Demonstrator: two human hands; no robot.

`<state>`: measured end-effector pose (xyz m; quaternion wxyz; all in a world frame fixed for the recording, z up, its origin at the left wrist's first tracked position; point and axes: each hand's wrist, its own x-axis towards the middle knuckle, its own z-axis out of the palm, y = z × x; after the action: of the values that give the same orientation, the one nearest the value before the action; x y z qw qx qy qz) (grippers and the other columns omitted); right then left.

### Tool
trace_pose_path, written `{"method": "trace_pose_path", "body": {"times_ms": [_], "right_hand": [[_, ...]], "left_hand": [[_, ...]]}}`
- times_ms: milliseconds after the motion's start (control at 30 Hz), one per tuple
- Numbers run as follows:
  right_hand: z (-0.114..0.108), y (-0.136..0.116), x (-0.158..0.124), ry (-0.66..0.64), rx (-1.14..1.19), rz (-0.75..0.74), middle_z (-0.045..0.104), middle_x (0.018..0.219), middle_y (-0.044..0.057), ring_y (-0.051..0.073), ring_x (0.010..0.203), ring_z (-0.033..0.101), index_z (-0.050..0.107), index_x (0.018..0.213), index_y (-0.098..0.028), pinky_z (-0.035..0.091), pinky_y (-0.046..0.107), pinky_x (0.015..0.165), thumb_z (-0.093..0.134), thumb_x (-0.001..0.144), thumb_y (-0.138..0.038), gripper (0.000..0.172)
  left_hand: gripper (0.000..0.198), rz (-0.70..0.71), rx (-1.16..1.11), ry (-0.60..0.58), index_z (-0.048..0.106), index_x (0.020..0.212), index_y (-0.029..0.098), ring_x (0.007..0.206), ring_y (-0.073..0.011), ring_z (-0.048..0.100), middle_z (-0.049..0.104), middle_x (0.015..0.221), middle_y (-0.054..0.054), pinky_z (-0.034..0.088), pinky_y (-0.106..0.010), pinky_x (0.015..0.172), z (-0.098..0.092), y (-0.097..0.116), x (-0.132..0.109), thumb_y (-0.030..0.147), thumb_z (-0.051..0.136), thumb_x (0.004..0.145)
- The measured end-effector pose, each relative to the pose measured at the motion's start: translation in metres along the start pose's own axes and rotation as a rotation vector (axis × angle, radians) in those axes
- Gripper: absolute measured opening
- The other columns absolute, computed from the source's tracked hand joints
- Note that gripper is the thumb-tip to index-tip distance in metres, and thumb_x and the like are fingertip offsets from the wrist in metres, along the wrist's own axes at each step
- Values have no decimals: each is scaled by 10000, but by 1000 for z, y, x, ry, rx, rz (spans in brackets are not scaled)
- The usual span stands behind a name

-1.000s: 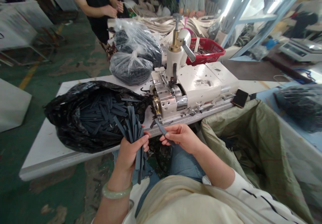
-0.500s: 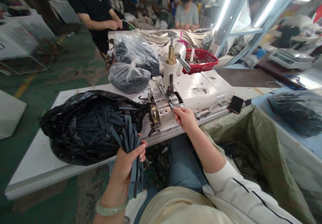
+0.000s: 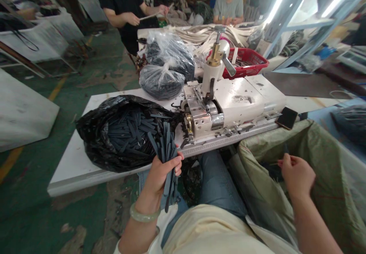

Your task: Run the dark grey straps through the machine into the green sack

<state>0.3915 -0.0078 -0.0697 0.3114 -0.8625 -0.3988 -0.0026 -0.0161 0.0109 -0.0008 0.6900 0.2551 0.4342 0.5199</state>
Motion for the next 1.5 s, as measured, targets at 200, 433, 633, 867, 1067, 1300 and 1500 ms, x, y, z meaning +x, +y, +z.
{"method": "trace_pose_path", "body": {"times_ms": [200, 433, 633, 867, 1067, 1300, 1500], "right_hand": [[-13, -38, -20, -264, 192, -129, 712, 861, 159, 321, 797, 657, 707, 990, -144, 486, 450, 723, 549, 793, -471, 413], [34, -226, -88, -1084, 1227, -146, 630, 764, -8, 104, 629, 546, 689, 962, -212, 446, 222, 592, 743, 714, -340, 283], [47, -257, -118, -1234, 1332, -80, 580, 704, -16, 100, 596, 498, 649, 708, -186, 417, 208, 504, 757, 682, -331, 182], [44, -249, -75, -756, 1525, 94, 606, 711, -15, 90, 600, 547, 593, 770, -206, 455, 201, 550, 664, 773, -451, 255], [48, -227, -32, -1109, 1298, 172, 452, 522, -67, 29, 409, 336, 611, 748, -141, 256, 166, 382, 739, 690, -387, 283], [63, -233, -24, -1228, 1298, 264, 571, 531, -13, 40, 432, 418, 678, 782, -98, 314, 145, 396, 717, 697, -301, 223], [66, -238, -20, -1269, 1251, 377, 631, 521, 34, 47, 387, 440, 673, 739, -86, 349, 134, 374, 532, 842, -205, 211]], "left_hand": [[402, -81, 4, -139, 566, 1013, 189, 465, -52, 452, 598, 749, -3, 340, -178, 403, 23, -2, -2, 190, 760, 661], [383, -172, 40, -256, 572, 1031, 183, 451, -54, 452, 604, 733, -15, 340, -184, 402, 27, -4, -14, 194, 740, 687], [384, -191, 42, -230, 574, 1007, 166, 445, -63, 452, 605, 703, -21, 350, -192, 396, 13, -5, -21, 210, 759, 673], [426, -155, 19, -161, 566, 1041, 189, 459, -57, 451, 602, 724, -11, 339, -175, 399, 6, -1, -15, 196, 767, 665], [411, -106, 30, -125, 574, 1024, 193, 466, -53, 452, 598, 753, -12, 346, -174, 401, 0, 8, -9, 178, 767, 662], [397, -86, 56, -71, 573, 1019, 199, 453, -46, 439, 602, 743, -8, 347, -168, 395, 1, 11, -12, 165, 759, 670], [411, -84, 51, -46, 575, 1021, 195, 450, -51, 440, 608, 733, -11, 348, -172, 391, 1, 13, -12, 153, 763, 658]]}}
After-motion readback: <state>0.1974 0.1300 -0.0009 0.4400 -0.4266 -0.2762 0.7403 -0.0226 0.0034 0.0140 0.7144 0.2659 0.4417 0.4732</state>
